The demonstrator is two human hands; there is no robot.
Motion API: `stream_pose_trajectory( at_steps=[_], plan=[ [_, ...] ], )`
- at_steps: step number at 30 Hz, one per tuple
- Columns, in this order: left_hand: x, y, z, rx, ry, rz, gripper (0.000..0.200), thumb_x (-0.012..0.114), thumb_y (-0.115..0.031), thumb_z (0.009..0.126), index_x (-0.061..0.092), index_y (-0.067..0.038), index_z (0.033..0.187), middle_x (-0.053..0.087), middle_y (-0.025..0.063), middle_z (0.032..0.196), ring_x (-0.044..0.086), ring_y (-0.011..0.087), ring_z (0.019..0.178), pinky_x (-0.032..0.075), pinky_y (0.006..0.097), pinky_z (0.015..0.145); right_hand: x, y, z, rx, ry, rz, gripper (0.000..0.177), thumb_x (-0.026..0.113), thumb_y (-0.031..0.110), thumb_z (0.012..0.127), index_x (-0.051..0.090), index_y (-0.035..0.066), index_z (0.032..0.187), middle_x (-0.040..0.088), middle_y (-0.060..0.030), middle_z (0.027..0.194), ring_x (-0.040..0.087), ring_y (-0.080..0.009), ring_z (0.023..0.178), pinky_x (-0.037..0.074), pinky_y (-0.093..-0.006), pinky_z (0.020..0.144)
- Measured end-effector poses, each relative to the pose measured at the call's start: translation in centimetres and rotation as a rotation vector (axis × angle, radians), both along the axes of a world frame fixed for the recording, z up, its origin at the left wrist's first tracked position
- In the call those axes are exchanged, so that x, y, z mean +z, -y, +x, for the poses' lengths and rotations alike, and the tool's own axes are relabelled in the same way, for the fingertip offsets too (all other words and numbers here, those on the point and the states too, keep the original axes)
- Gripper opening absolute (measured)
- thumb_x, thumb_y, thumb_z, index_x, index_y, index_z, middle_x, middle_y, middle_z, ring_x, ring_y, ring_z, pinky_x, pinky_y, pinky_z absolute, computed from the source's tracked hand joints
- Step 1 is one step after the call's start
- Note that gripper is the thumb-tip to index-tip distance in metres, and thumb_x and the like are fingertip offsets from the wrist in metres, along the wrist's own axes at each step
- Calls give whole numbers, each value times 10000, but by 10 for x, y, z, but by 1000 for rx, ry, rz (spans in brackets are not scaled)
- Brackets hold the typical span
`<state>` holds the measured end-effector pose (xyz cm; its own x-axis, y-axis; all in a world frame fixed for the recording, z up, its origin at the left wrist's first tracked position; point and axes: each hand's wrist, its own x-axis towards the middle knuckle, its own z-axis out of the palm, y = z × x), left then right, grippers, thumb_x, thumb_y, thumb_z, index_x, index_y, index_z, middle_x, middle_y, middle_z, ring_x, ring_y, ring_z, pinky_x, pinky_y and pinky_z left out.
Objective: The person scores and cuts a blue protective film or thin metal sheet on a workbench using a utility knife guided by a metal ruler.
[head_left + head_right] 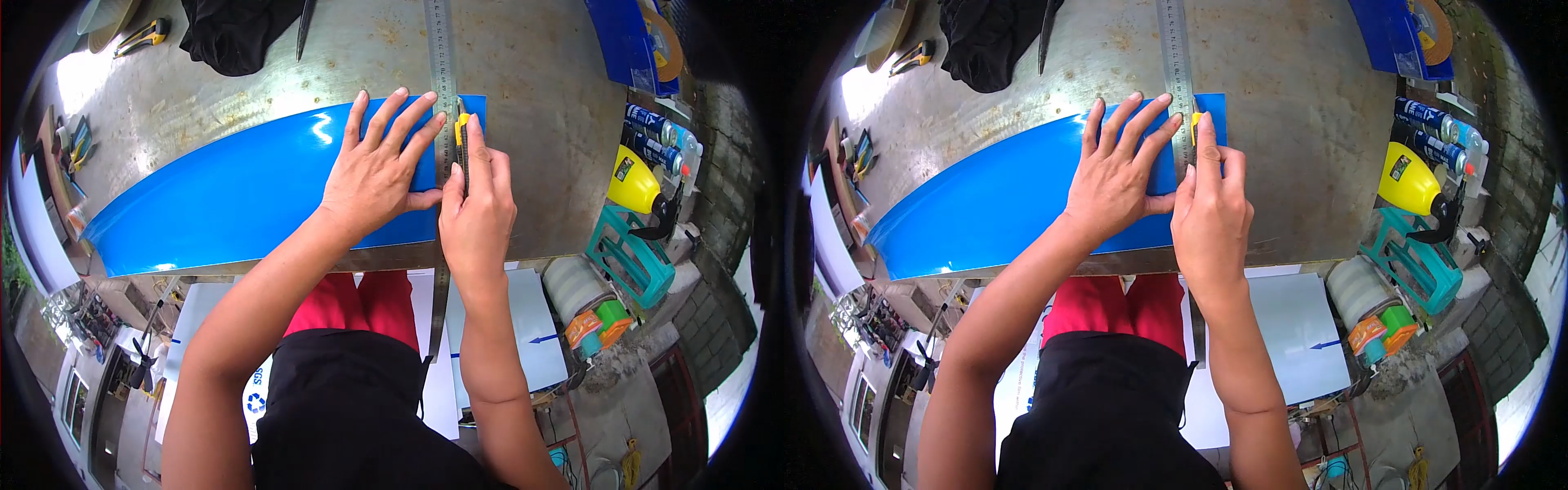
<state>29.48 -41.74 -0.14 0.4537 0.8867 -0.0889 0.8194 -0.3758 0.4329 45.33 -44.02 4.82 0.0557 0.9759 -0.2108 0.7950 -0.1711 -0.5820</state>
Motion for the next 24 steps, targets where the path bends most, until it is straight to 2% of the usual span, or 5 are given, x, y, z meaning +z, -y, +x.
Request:
stream_pose_trajectory(
  at_steps=[5, 7, 24],
  plan=[
    [0, 0, 0, 3, 9, -3, 943, 749, -710, 818, 532, -188, 1573, 395, 43, 1711, 300, 313, 1600, 138, 592, 1331, 2, 0, 0, 3, 12, -14, 678, 650, 6, 1004, 447, 94, 1645, 608, -201, 1268, 750, -412, 935, 608, -516, 780],
    [-1, 0, 0, -3, -20, 19, 945, 688, -765, 844, 539, -189, 1578, 388, 43, 1708, 312, 298, 1598, 135, 613, 1335, 3, 0, 0, 4, 13, -15, 678, 651, 7, 1004, 447, 93, 1645, 608, -200, 1267, 751, -413, 932, 609, -517, 781],
    [-3, 1, 0, -1, -5, 22, 998, 736, -757, 800, 523, -187, 1590, 380, 38, 1709, 310, 295, 1595, 143, 615, 1333, 10, 11, 5, 19, 17, -35, 649, 644, -4, 999, 477, 76, 1622, 612, -207, 1238, 754, -420, 925, 612, -519, 778]
  ],
)
